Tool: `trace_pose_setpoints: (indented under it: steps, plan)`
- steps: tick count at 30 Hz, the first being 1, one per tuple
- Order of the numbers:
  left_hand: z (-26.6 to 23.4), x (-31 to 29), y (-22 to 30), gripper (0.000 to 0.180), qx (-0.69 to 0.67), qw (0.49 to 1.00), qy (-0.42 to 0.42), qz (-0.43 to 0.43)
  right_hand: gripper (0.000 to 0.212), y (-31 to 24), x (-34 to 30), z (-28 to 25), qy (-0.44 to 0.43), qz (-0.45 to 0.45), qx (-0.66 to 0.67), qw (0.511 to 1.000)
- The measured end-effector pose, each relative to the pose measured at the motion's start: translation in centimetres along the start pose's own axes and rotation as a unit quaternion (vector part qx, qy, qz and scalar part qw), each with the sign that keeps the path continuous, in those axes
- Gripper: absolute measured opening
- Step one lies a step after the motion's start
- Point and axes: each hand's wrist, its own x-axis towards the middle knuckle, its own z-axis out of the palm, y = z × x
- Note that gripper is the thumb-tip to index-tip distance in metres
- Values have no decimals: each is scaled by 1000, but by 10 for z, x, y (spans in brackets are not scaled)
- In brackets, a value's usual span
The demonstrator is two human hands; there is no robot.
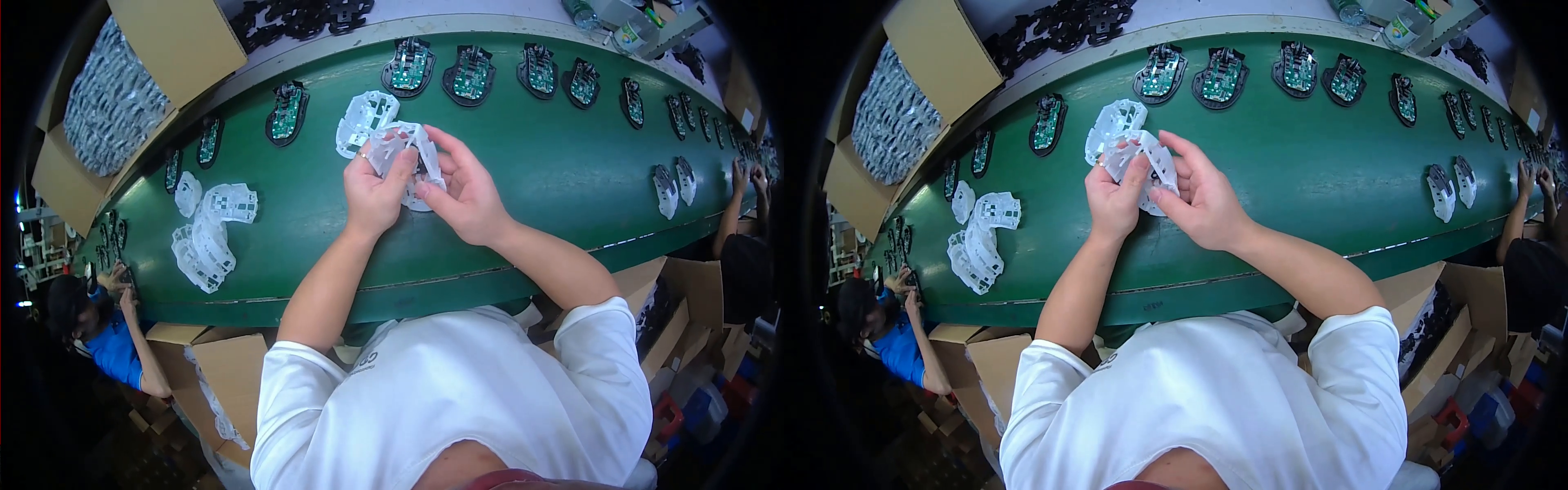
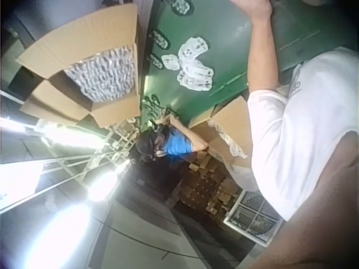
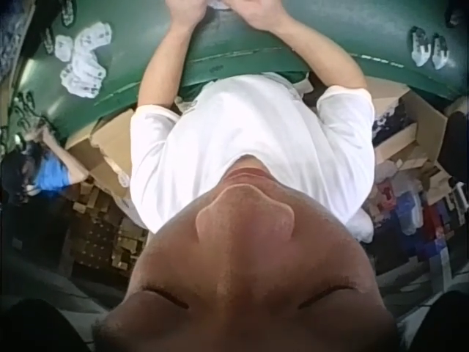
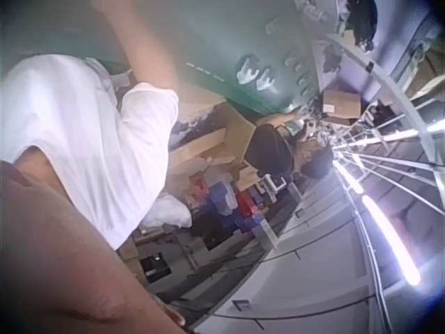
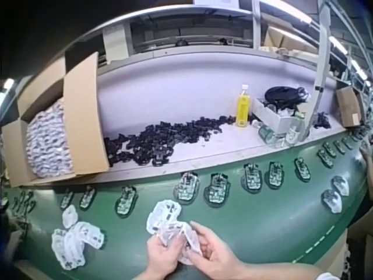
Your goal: The person assembles computer mouse casings by picking up plastic shells, attaching small components into them by hand, and placing the assembled casings onto the conveyor belt.
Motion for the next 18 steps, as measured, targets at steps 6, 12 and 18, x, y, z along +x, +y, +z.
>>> trace_pose_setpoints:
  steps: [6,12,18]
  plan:
    - [6,-5,1,94,-125,991,-53,-1,66,0,3,-9,67,-111,-206,970]
    - [-1,-8,29,103,-292,947,-96,-89,76,-18,3,9,0,-307,-500,809]
    - [-21,-2,34,77,-335,930,-121,-91,69,-25,5,0,-2,-324,-462,826]
